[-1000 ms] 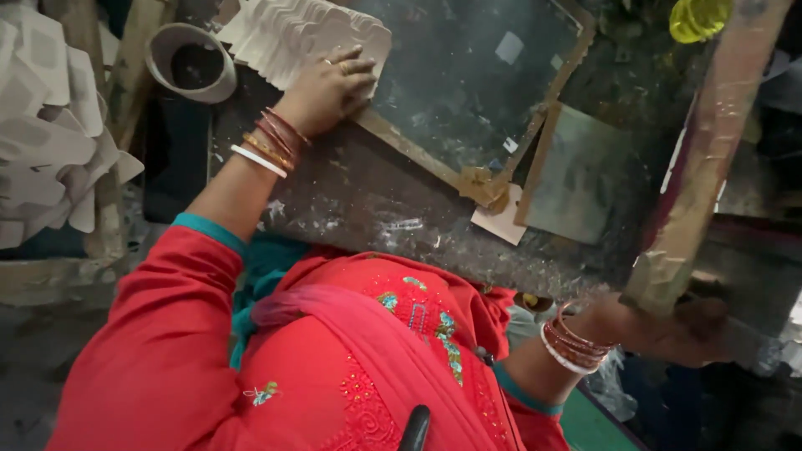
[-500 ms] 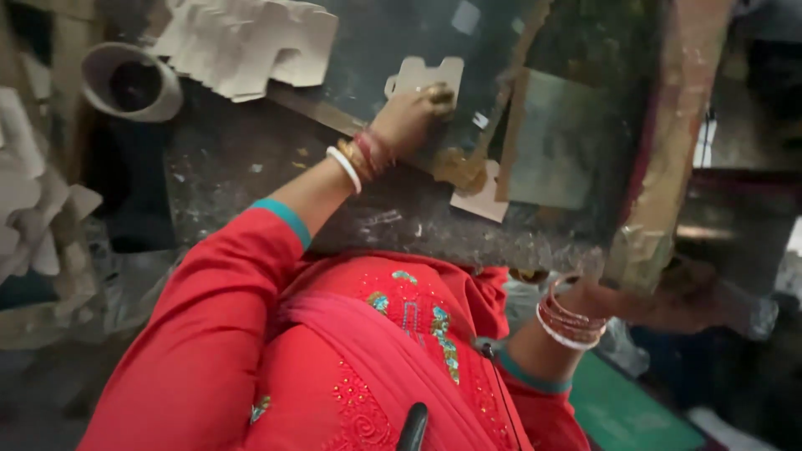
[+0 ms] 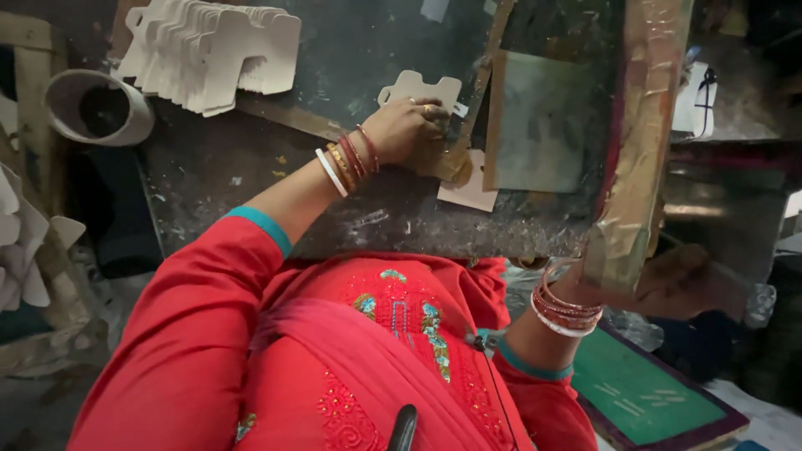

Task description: Applying ink to paper cutouts using a manual screen-printing frame and a squeegee.

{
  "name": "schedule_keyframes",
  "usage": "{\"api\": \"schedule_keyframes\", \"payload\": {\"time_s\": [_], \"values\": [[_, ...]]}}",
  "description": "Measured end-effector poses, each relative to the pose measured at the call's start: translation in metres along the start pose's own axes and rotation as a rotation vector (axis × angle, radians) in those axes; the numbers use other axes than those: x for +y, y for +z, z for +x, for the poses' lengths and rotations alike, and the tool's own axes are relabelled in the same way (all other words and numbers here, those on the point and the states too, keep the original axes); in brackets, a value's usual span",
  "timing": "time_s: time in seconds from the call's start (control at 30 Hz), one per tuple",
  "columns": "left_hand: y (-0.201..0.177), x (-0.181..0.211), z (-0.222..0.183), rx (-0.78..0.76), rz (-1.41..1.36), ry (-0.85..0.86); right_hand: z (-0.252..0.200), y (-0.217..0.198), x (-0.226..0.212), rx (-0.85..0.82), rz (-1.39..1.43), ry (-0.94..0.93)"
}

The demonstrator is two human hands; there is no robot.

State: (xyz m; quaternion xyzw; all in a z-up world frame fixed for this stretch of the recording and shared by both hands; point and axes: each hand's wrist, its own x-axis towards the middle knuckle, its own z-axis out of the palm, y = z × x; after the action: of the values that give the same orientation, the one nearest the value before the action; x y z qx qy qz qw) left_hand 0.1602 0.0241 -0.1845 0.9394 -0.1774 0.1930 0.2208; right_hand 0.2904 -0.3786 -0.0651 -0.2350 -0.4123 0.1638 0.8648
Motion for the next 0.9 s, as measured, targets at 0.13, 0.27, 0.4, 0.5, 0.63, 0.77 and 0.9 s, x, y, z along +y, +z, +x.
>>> {"api": "schedule_keyframes", "payload": {"time_s": [0.13,0.27,0.4,0.5,0.63,0.77,0.9], "values": [[0.013,0.002,-0.007,-0.022,-0.045,-0.030,-0.001,0.007,0.005,0.162,-0.551,-0.221],[0.007,0.019,-0.008,-0.104,0.010,-0.009,-0.001,0.021,0.017,0.326,-1.088,-0.442],[-0.038,0.076,-0.032,-0.078,-0.124,-0.006,0.001,0.077,0.072,0.366,-1.229,-0.422],[-0.067,0.113,-0.071,0.064,-0.680,-0.149,-0.008,0.122,0.117,0.396,-1.361,-0.235],[-0.088,0.123,-0.115,0.361,-1.159,-0.923,-0.001,0.141,0.154,-0.132,-1.448,-0.020],[-0.069,0.114,-0.151,0.136,-0.436,-0.925,0.048,0.113,0.183,-0.507,-1.534,0.117],[-0.079,0.118,-0.138,0.085,-0.394,-1.043,0.120,0.087,0.206,-0.576,-1.590,0.268]]}}
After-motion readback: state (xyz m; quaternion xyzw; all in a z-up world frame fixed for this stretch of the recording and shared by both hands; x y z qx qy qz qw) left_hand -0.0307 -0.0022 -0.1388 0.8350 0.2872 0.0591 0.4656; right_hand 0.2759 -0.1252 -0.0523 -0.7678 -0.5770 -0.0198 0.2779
